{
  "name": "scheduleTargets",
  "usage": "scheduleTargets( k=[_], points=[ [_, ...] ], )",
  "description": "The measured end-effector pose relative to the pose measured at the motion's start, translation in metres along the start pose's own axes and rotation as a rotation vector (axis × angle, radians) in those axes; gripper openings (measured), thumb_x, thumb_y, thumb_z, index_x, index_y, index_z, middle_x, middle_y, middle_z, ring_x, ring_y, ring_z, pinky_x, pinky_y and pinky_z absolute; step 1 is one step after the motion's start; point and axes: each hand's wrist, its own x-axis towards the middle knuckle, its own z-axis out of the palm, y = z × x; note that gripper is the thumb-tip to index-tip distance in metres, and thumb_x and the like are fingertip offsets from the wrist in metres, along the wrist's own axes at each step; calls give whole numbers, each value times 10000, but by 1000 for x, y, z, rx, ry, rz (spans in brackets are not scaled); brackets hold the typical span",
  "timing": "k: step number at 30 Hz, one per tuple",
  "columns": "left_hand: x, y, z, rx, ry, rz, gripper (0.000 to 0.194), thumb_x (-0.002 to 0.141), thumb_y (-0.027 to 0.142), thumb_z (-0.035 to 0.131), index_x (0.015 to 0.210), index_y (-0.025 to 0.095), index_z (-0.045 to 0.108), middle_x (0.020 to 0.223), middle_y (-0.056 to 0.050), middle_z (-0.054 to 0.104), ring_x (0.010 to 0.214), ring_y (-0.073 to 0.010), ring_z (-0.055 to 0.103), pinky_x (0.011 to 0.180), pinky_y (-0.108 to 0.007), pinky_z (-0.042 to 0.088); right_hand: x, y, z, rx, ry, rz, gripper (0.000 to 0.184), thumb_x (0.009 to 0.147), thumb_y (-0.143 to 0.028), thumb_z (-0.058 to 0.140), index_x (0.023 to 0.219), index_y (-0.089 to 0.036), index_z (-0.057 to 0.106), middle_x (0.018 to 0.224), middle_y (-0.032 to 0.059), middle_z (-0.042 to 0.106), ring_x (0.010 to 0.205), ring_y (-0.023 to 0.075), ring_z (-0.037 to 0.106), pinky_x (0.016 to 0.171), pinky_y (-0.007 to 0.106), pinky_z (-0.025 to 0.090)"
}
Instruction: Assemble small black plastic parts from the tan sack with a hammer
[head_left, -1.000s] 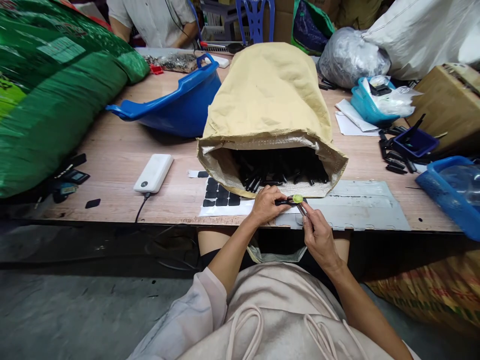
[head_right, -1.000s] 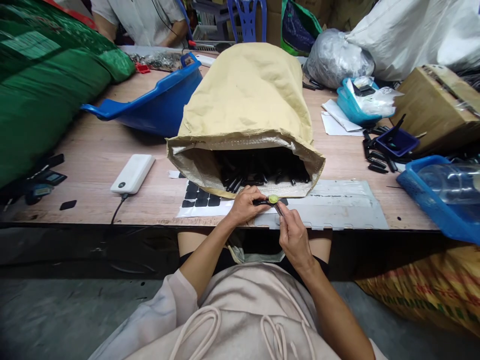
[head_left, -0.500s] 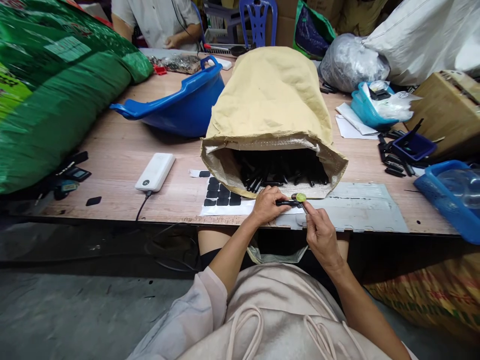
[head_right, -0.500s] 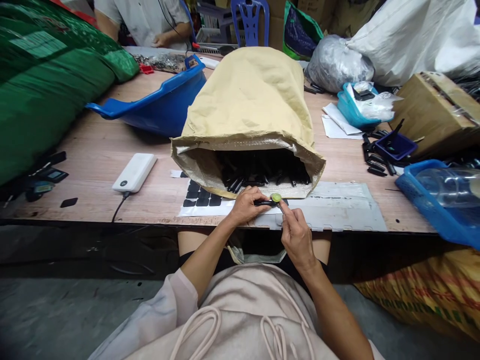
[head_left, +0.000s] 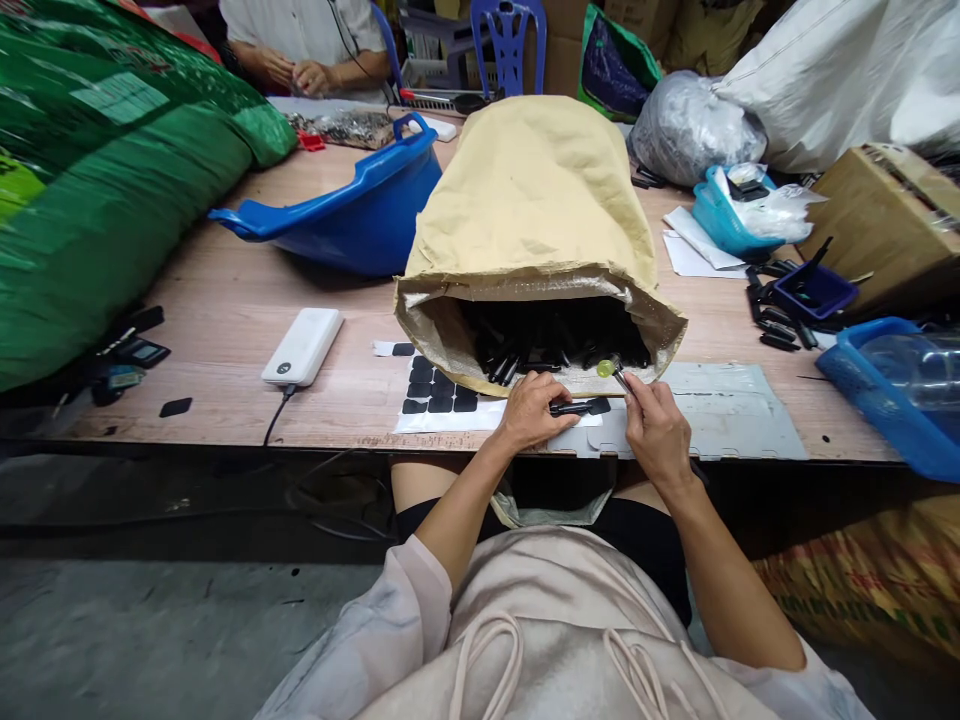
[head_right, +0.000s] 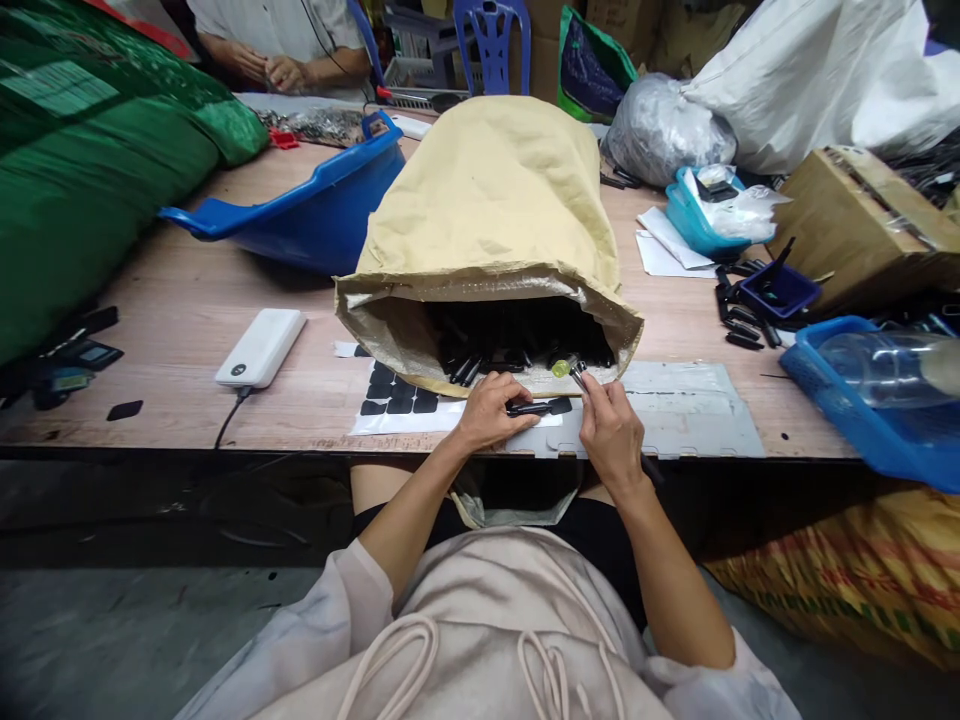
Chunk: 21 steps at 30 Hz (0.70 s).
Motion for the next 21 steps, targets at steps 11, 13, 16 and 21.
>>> scheduleTargets(
  k=[11,13,16,21],
  points=[
    [-4,-2,-3,20,-2,61,255,1061,348,530,946,204,707,940,-45,672,915,-217,550,863,-361,426,9,15,28,-278,-26,-34,344,993,-265,496,1276,-215,687,1005,98,629,890,236,481,774,365,334],
    [-5,-2,-3,18,2,69,303,1080,326,470,911,200,688,930,-48,670,900,-213,545,849,-358,421,9,15,27,-284,-34,-35,341,998,-270,488,1271,-214,684,1008,97,629,895,236,478,780,366,329],
    [-5,-2,-3,23,11,81,332,1084,323,445,873,198,670,906,-51,664,878,-210,539,832,-358,416,9,16,27,-287,-41,-28,341,1001,-273,483,1273,-212,680,1006,97,628,898,237,477,783,365,322],
    [-7,-3,-2,10,47,112,288,1043,385,543,865,197,668,895,-53,669,874,-212,547,825,-360,418,8,16,28,-285,-47,-13,326,1003,-287,492,1252,-208,689,981,95,616,909,239,473,786,358,305]
  ],
)
